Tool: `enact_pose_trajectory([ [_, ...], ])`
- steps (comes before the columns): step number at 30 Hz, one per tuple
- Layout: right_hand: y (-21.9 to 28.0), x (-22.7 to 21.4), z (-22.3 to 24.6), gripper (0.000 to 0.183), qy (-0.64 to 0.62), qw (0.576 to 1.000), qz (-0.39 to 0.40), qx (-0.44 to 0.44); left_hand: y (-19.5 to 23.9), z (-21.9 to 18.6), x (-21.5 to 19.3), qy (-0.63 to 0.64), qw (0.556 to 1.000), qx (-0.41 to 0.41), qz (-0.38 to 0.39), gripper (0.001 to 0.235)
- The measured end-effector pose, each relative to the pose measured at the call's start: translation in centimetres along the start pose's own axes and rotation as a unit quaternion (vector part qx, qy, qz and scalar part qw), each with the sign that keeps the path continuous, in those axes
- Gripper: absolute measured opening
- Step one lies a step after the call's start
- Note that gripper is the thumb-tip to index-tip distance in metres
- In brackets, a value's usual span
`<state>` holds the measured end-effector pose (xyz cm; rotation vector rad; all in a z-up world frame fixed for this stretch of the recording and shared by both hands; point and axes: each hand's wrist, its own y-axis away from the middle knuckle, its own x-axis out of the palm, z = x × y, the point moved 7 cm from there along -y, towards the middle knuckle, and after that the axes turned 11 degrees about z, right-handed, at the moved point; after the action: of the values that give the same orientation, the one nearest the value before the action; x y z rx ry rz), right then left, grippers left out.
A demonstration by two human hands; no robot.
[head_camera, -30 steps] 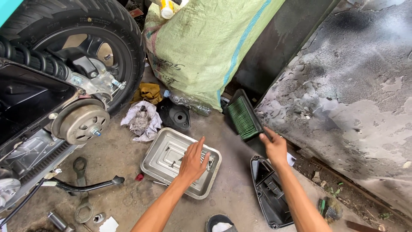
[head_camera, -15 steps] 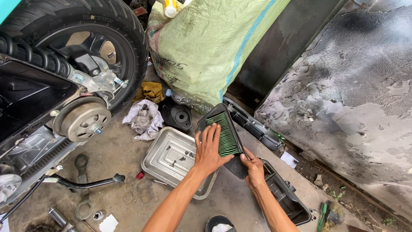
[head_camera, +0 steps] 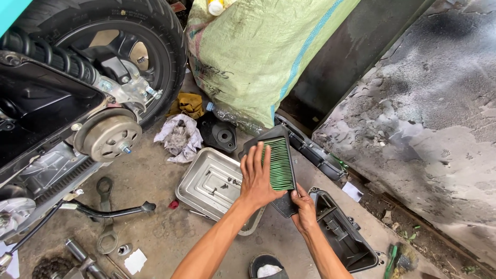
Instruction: Disassembling the air filter housing and cleaning the air filter of a motorcycle using tools and a cloth
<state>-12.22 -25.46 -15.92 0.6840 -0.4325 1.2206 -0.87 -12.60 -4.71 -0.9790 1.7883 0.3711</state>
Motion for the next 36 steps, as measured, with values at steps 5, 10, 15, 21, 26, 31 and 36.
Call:
enact_pose_trajectory([
  [5,0.2,-0.6,-0.7,0.047,-0.013,1.000,-0.003,-0.008,0.4,-0.5,-1.9,-0.037,0.999,0.030,0.002,0.124],
  [10,0.6,-0.2,-1.4,0.048,-0.042,0.999,-0.001,0.003,0.6,-0.1,-2.4,-0.056,0.998,0.039,0.010,0.123],
  [15,0.6,-1.1,-1.9,0.045,-0.065,0.998,-0.006,-0.002,1.3,-1.1,-2.6,-0.050,0.996,0.070,-0.004,0.113],
  [21,0.6,-1.7,-2.2,0.044,-0.067,0.998,0.001,-0.008,2.1,-1.5,-2.0,-0.063,0.994,0.086,-0.027,0.097],
  [26,0.8,-1.0,-1.9,0.046,-0.069,0.998,0.002,-0.007,2.7,-1.3,-1.3,-0.055,0.991,0.113,-0.035,0.088],
  [31,0.7,-0.9,-1.7,0.048,-0.031,0.999,-0.030,-0.009,3.3,-1.3,-1.0,-0.071,0.989,0.114,-0.061,0.069],
  [36,-0.2,-1.1,-1.7,0.055,0.057,0.995,-0.081,-0.028,4.5,-1.6,-1.3,-0.109,0.984,0.107,-0.092,0.026],
])
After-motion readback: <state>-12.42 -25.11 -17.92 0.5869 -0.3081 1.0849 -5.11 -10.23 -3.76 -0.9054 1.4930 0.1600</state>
